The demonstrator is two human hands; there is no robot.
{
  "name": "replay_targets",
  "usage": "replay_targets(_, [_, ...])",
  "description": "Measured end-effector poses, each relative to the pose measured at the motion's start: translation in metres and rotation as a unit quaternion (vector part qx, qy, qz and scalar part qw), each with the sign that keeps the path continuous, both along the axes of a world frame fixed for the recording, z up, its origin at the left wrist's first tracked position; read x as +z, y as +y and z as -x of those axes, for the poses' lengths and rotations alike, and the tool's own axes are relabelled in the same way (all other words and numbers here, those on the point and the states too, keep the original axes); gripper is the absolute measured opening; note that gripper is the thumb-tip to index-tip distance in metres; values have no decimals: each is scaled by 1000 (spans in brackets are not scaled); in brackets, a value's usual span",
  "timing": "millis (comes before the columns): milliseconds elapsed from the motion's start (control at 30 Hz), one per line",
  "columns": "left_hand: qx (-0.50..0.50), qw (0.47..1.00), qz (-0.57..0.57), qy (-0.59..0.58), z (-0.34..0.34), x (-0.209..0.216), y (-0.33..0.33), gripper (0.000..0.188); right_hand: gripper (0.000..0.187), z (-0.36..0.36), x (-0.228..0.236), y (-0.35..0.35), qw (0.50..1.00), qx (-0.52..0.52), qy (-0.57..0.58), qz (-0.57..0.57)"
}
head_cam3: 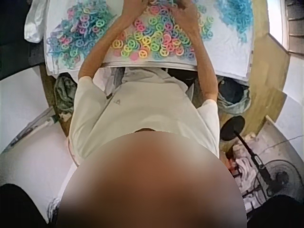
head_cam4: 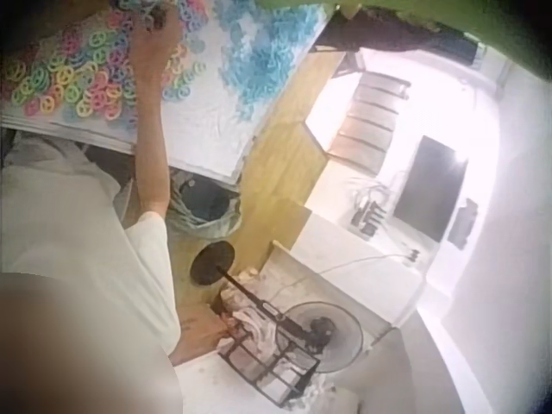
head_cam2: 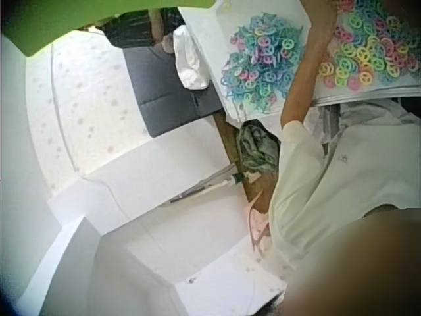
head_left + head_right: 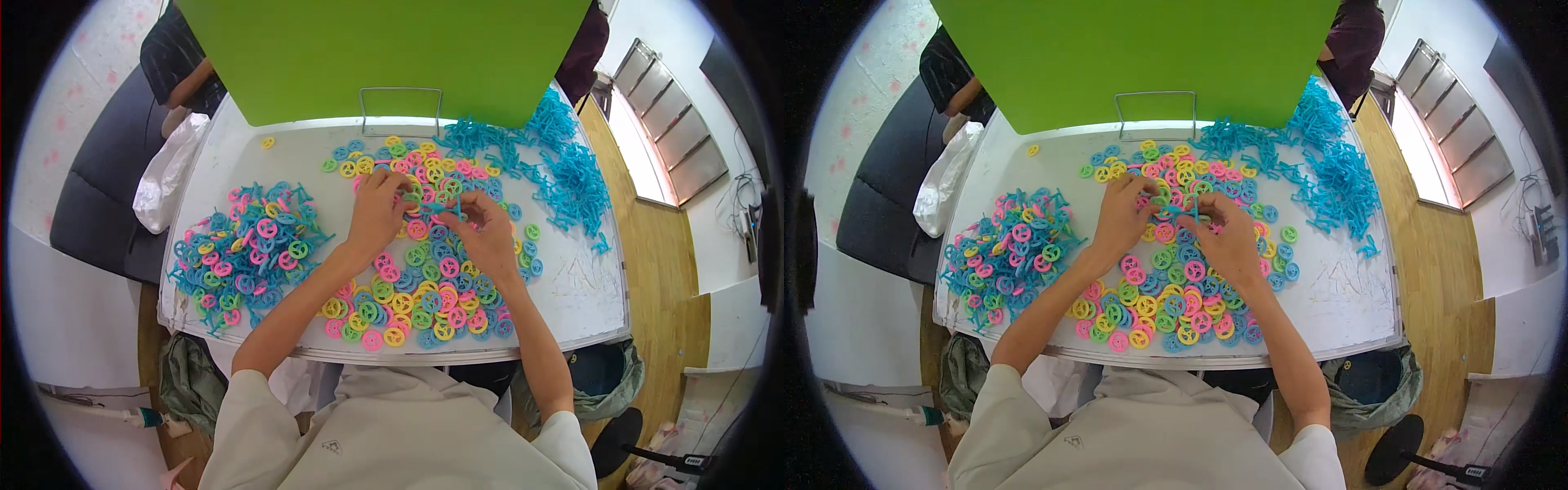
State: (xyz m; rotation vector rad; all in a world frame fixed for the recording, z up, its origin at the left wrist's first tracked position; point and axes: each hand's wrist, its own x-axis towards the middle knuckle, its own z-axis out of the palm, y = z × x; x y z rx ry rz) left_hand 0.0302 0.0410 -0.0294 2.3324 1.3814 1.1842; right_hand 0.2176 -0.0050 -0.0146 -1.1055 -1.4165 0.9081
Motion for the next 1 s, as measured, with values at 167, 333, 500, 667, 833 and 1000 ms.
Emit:
replay_targets(167, [-44,937,232,-259,3,13,-14,25,11,-6,10,-4,994,-19,-110,-3])
replay_targets(333, [-120,852,366,-355,-1,26,-38,18,13,-3,4,-3,989,-16,-133,-69])
replay_targets(500, [-127,809,424,-386,-1,21,-40,25,13,-5,-2,-2,989,14,-127,-71])
replay_targets(667, [-107,767,498,-389,1,27,-37,24,13,-9,-7,1,986,26,-143,-86])
replay_targets(833, [-107,778,485,-384,1,22,-36,19,13,-2,2,-4,987,30,-151,-43])
replay_targets(1000, [-115,791,433,-416,-2,14,-37,8,13,0,5,-6,977,44,-199,-59])
